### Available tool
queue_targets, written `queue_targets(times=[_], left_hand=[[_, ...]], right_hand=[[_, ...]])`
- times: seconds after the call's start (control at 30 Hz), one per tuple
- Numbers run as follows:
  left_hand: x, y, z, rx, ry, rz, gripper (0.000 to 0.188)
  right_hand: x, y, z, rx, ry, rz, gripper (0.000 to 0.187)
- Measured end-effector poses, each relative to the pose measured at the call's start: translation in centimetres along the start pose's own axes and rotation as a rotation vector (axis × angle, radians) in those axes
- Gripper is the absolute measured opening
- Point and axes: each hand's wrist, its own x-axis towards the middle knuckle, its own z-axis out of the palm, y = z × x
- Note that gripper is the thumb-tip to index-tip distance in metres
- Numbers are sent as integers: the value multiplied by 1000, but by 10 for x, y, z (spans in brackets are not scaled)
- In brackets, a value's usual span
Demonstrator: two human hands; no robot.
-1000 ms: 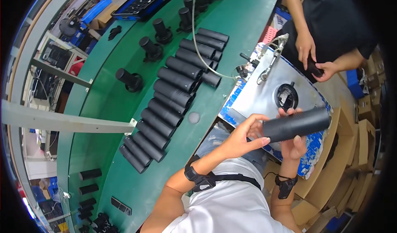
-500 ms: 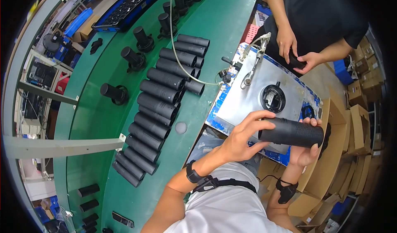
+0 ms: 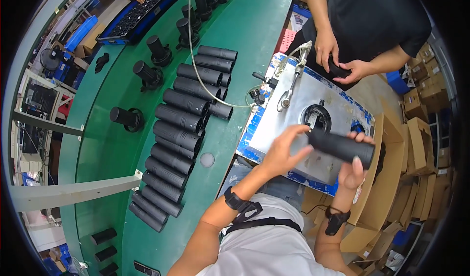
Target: The person picks up a black cylindrical component from the table, places it onto a metal fixture, and presses it down before setting it back onto the green workbench.
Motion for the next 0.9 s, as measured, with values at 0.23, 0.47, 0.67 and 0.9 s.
queue_targets(times=[0.23,0.47,0.67,0.9], left_hand=[[-5,-25,-13,110,13,-122,22],[-8,-15,-15,136,-21,-97,16],[-9,-25,-13,131,-13,-57,17],[19,15,-11,-512,-135,-358,52]], right_hand=[[50,40,2,-303,-36,64,42],[44,92,37,-776,201,-28,38],[54,88,20,-683,103,68,39],[86,91,-14,-226,-365,326,36]])
